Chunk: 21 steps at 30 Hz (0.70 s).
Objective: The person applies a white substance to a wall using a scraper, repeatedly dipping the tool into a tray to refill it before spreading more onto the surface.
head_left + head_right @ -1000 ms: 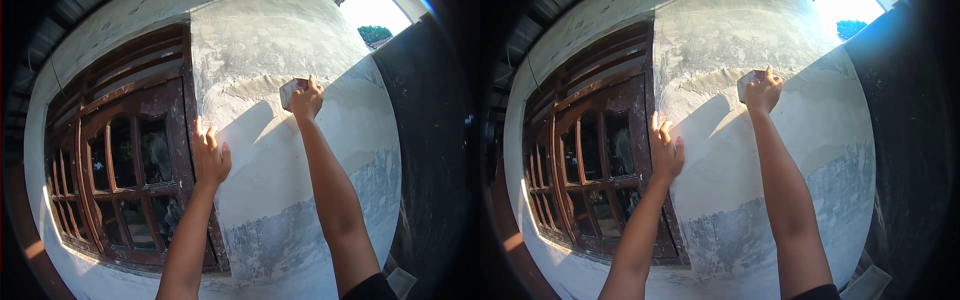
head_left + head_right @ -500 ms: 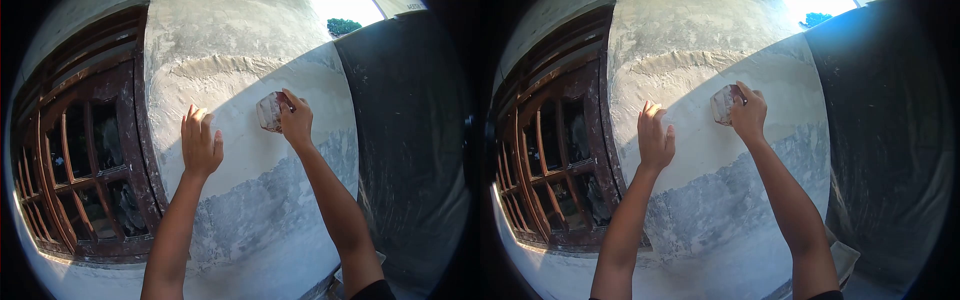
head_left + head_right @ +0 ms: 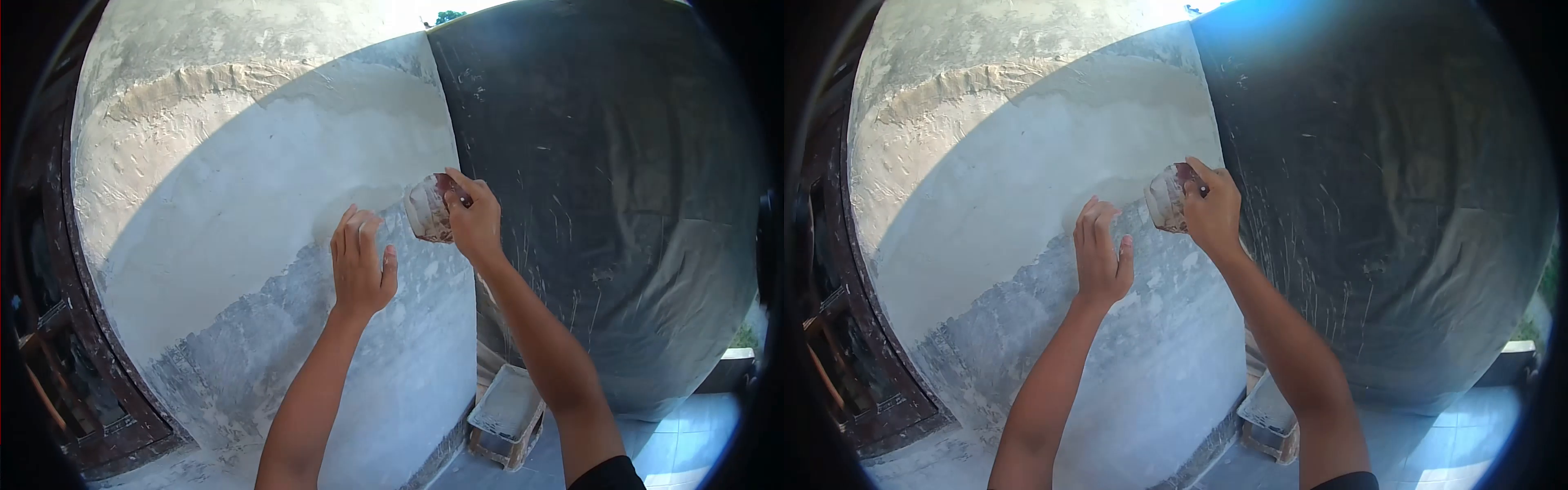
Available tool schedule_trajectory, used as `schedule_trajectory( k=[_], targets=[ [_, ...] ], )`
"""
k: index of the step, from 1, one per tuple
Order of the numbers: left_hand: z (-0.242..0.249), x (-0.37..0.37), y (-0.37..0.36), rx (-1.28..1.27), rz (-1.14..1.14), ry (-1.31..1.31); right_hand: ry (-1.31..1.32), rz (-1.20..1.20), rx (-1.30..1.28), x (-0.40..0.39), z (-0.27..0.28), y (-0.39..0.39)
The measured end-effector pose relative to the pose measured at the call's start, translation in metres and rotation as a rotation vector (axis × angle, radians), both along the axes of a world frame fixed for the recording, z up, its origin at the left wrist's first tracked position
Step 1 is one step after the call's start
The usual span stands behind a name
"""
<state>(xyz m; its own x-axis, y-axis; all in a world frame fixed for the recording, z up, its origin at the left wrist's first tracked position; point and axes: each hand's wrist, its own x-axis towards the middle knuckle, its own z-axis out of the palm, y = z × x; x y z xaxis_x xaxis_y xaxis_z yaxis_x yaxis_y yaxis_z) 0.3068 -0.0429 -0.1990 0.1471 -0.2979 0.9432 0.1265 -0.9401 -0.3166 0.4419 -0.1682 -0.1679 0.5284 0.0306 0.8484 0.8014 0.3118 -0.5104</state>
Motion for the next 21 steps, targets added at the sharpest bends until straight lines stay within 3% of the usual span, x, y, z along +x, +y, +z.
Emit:
schedule_trajectory(
  k=[14,21],
  targets=[
    [-0.110,0.184,-0.039,-0.272,-0.343,0.144,0.161,-0.225,-0.207,0.152,-0.121,-0.078],
    [-0.196,0.241,-0.047,-0.490,-0.420,0.312,0.315,-0.282,-0.337,0.197,-0.200,-0.094]
  ],
)
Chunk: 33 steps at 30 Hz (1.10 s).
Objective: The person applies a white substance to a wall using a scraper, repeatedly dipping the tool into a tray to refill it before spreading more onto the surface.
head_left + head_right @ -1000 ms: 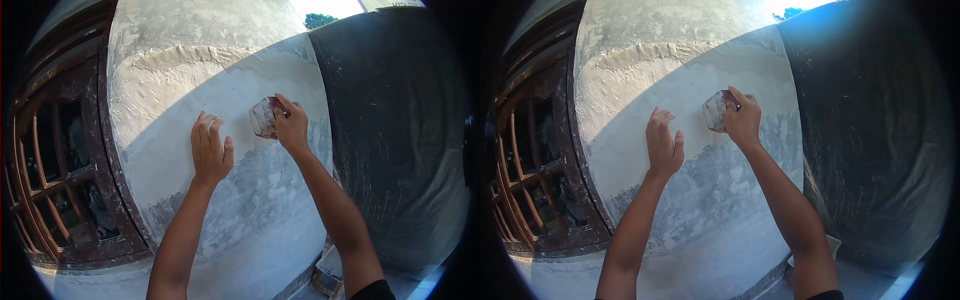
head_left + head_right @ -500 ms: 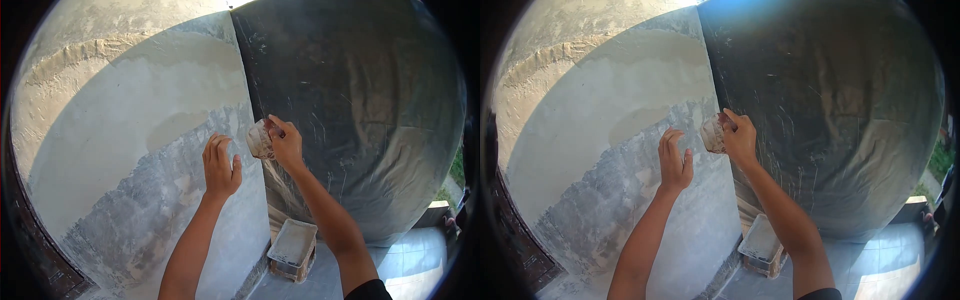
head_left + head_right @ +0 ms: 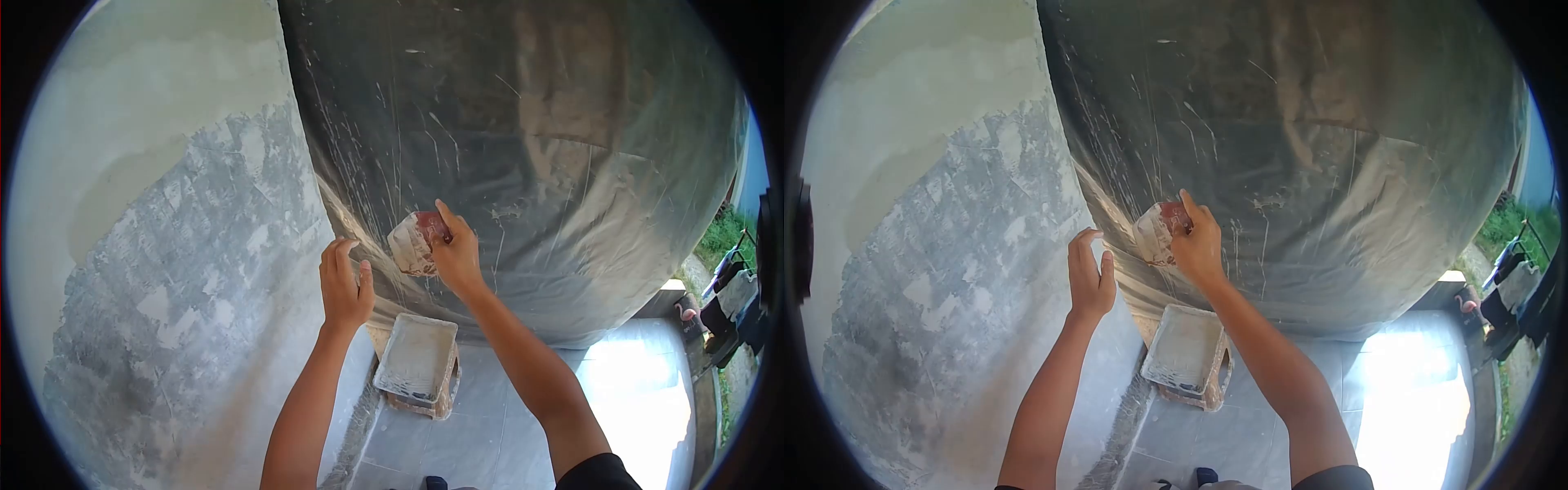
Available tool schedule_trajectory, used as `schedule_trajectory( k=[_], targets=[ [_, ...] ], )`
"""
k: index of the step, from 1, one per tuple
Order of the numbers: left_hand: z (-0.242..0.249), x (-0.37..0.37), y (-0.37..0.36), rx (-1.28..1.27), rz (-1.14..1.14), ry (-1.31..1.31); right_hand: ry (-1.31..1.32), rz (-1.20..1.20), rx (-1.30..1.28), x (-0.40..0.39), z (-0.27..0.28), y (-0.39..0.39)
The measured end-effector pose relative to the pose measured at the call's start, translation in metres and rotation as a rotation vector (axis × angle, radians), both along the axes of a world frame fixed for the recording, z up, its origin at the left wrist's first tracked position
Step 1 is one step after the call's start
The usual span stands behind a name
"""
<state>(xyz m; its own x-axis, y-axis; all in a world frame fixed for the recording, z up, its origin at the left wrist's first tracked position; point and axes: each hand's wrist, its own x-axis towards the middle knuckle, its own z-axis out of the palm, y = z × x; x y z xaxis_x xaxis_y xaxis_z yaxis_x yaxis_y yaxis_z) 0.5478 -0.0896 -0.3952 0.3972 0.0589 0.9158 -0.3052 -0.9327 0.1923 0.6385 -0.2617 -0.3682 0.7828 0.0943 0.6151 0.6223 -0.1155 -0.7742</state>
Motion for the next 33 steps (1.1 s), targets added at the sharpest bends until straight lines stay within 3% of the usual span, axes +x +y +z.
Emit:
schedule_trajectory(
  k=[7,19,25,33],
  targets=[
    [-0.109,0.033,0.011,-0.145,-0.053,0.243,0.121,-0.009,-0.081,0.037,-0.123,0.015],
    [-0.304,0.043,0.038,-0.449,-0.025,0.601,0.568,-0.060,-0.248,0.043,-0.322,0.052],
    [-0.407,0.024,0.041,-0.453,0.003,0.727,0.588,-0.098,-0.311,0.033,-0.413,0.061],
    [-0.509,-0.006,0.033,-0.644,0.016,0.990,0.735,-0.048,-0.417,0.014,-0.497,0.063]
  ],
)
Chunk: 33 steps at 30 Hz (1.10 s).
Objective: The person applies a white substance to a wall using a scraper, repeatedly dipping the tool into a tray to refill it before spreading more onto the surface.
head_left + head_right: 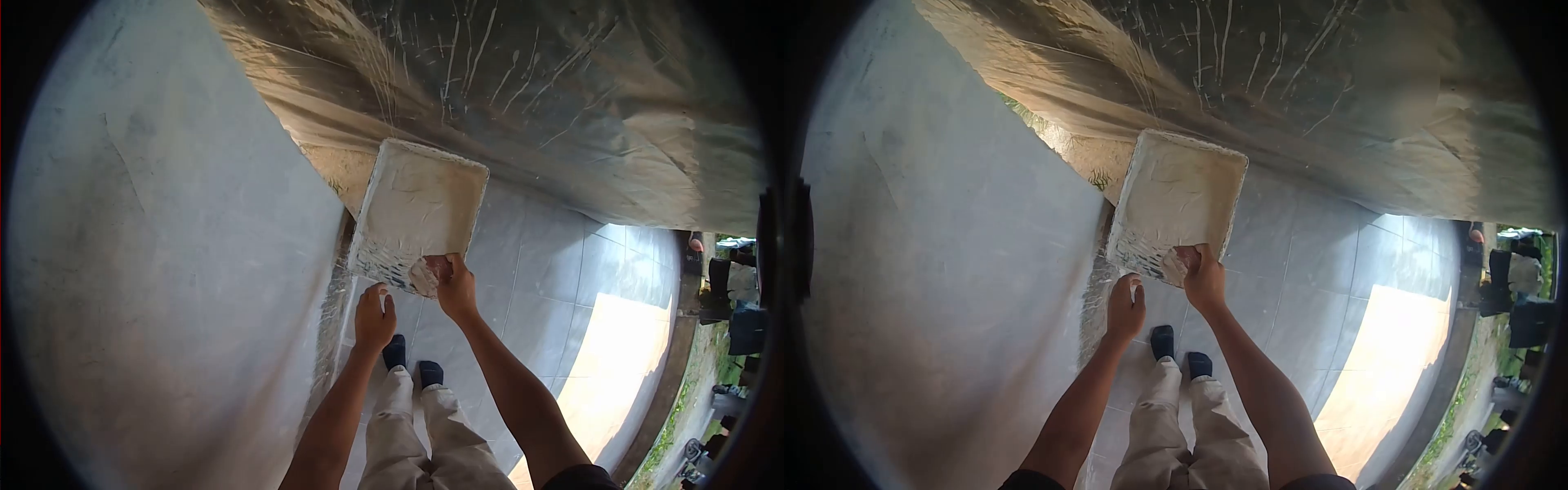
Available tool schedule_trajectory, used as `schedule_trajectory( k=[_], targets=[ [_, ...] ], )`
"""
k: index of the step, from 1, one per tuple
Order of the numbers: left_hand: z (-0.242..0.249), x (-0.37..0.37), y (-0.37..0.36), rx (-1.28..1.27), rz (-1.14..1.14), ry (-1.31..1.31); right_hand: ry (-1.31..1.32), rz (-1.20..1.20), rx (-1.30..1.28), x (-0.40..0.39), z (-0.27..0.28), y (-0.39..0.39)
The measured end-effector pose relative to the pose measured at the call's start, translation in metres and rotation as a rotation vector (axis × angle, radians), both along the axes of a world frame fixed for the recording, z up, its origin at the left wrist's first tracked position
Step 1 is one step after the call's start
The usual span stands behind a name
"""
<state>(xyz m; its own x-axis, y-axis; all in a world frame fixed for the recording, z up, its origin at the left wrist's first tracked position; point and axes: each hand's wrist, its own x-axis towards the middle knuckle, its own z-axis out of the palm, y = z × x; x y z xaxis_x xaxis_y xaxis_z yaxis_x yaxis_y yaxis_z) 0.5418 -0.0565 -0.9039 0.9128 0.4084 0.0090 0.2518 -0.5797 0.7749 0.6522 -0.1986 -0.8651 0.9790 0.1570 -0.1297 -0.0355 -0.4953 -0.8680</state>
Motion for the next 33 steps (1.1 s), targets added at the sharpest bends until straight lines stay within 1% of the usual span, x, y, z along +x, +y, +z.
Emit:
schedule_trajectory(
  k=[1,3,4,6,7,9,10,12,13,15,16,18,20,21,22,23,25,26,28,29,31,32,33],
  targets=[
    [-0.012,-0.002,-0.001,-0.007,0.002,0.011,0.011,0.002,-0.007,-0.001,-0.010,-0.001],
    [-0.033,-0.009,-0.003,-0.034,0.013,0.059,-0.051,0.034,-0.089,-0.001,-0.029,-0.003],
    [-0.033,-0.008,-0.006,-0.027,0.024,0.074,-0.036,0.046,-0.081,0.006,-0.030,-0.005],
    [-0.050,-0.013,-0.007,-0.074,0.066,0.130,-0.146,0.071,-0.044,0.012,-0.042,-0.006],
    [-0.059,-0.015,-0.008,-0.076,0.065,0.135,-0.142,0.071,-0.047,0.015,-0.048,-0.006],
    [-0.070,-0.015,-0.010,-0.336,0.173,0.347,-0.157,0.078,-0.005,0.026,-0.047,-0.003],
    [-0.076,-0.014,-0.009,-0.335,0.173,0.357,-0.148,0.076,-0.005,0.032,-0.047,-0.002],
    [-0.080,-0.006,-0.007,-0.960,0.400,0.554,-0.255,0.107,-0.023,0.048,-0.047,-0.003],
    [-0.080,-0.004,-0.008,-0.960,0.401,0.562,-0.322,0.132,0.003,0.056,-0.055,-0.005],
    [-0.058,0.007,-0.013,-1.506,0.554,0.421,-0.339,0.170,0.007,0.068,-0.052,-0.007],
    [-0.052,0.012,-0.015,-1.507,0.553,0.426,-0.362,0.211,0.014,0.071,-0.051,-0.008],
    [-0.045,0.021,-0.020,-1.699,0.573,0.304,-0.359,0.238,-0.007,0.076,-0.060,-0.010],
    [-0.045,0.024,-0.026,-1.734,0.604,0.278,-0.357,0.266,-0.029,0.075,-0.061,-0.013],
    [-0.046,0.026,-0.028,-1.764,0.635,0.247,-0.327,0.277,-0.087,0.073,-0.058,-0.013],
    [-0.046,0.025,-0.029,-1.765,0.635,0.252,-0.298,0.286,-0.142,0.069,-0.057,-0.012],
    [-0.044,0.025,-0.029,-1.739,0.623,0.248,-0.295,0.282,-0.144,0.066,-0.060,-0.012],
    [-0.046,0.023,-0.030,-1.717,0.609,0.248,-0.357,0.228,-0.238,0.056,-0.066,-0.012],
    [-0.049,0.021,-0.030,-1.724,0.586,0.238,-0.356,0.226,-0.242,0.049,-0.063,-0.010],
    [-0.050,0.020,-0.030,-1.733,0.564,0.230,-0.334,0.027,-0.347,0.033,-0.056,-0.005],
    [-0.050,0.020,-0.030,-1.731,0.573,0.237,-0.333,0.025,-0.349,0.026,-0.055,-0.001],
    [-0.051,0.020,-0.030,-1.728,0.583,0.249,-0.270,-0.136,-0.367,0.015,-0.055,0.005],
    [-0.051,0.020,-0.030,-1.730,0.581,0.251,-0.267,-0.139,-0.367,0.011,-0.056,0.006],
    [-0.051,0.020,-0.029,-1.732,0.579,0.253,-0.244,-0.210,-0.367,0.007,-0.057,0.007]
  ],
)
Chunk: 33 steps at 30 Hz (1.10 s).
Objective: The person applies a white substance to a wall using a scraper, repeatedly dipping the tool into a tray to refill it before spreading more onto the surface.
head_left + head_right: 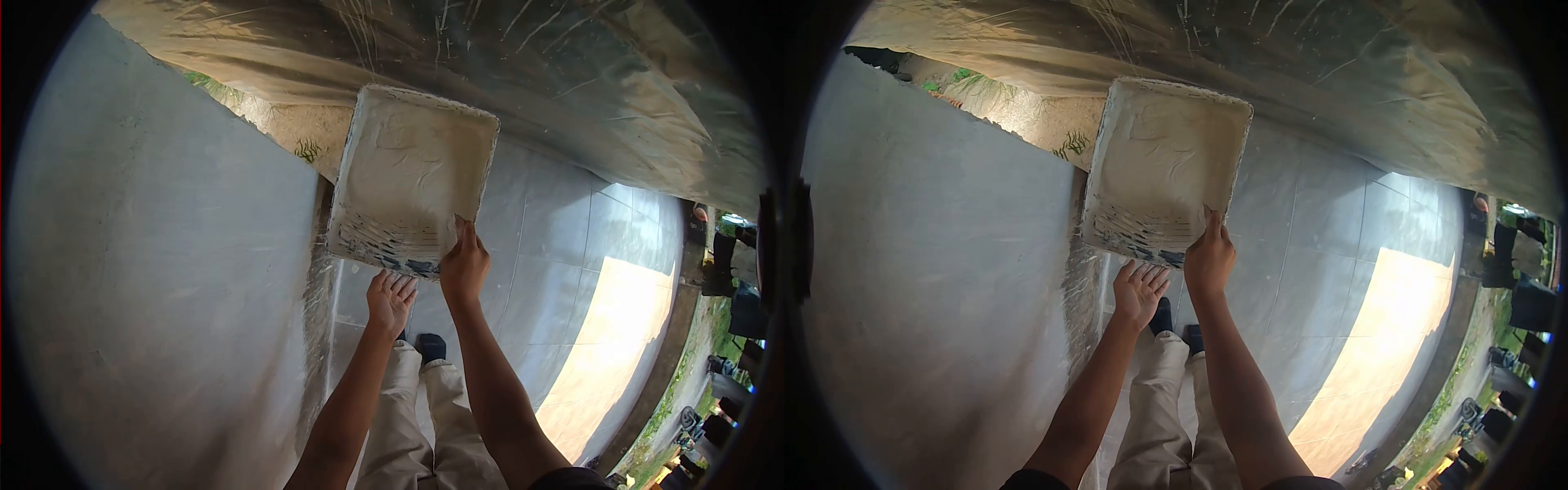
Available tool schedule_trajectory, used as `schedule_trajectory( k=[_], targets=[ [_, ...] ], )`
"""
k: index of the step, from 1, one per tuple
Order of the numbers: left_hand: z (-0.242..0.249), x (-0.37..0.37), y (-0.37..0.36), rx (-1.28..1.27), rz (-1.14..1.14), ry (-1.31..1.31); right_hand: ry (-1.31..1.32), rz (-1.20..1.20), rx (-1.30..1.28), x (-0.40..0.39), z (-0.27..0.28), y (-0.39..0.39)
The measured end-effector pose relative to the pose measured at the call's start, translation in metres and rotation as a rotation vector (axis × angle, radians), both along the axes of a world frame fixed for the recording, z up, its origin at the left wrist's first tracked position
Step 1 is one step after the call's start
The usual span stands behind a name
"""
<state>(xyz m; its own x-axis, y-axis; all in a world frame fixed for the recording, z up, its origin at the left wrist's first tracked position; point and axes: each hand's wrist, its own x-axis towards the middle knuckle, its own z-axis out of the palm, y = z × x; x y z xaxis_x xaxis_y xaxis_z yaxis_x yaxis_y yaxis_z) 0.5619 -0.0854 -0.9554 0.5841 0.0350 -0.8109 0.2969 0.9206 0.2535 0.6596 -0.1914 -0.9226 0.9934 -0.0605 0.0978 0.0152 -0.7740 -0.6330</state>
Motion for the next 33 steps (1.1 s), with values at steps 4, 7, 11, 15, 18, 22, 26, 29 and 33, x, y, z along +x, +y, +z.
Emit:
schedule_trajectory(
  k=[4,7,11,15,18,22,26,29,33],
  targets=[
    [-0.002,-0.002,0.002,-0.007,-0.001,-0.002,-0.009,-0.173,0.035,-0.010,-0.004,0.001],
    [-0.001,-0.003,0.003,-0.020,0.007,-0.001,-0.002,-0.228,0.076,-0.012,-0.008,-0.002],
    [-0.001,-0.006,0.005,-0.023,0.004,0.008,0.007,-0.304,0.088,-0.012,-0.013,-0.002],
    [-0.008,-0.010,0.007,-0.049,-0.009,-0.030,0.096,-0.309,0.156,-0.017,-0.015,0.005],
    [-0.005,-0.009,0.009,-0.048,-0.002,-0.010,0.118,-0.263,0.130,-0.019,-0.016,0.012],
    [-0.001,-0.008,0.014,-0.036,-0.003,-0.002,-0.112,-0.074,0.163,0.002,-0.010,-0.001],
    [0.001,-0.004,0.013,-0.020,-0.001,0.028,-0.100,0.106,0.162,0.030,-0.013,-0.012],
    [0.001,-0.004,0.013,0.001,0.003,0.043,-0.058,0.269,0.236,0.044,-0.020,-0.011],
    [-0.002,-0.008,0.015,0.008,-0.030,0.037,-0.007,0.447,0.352,0.060,-0.016,-0.005]
  ],
)
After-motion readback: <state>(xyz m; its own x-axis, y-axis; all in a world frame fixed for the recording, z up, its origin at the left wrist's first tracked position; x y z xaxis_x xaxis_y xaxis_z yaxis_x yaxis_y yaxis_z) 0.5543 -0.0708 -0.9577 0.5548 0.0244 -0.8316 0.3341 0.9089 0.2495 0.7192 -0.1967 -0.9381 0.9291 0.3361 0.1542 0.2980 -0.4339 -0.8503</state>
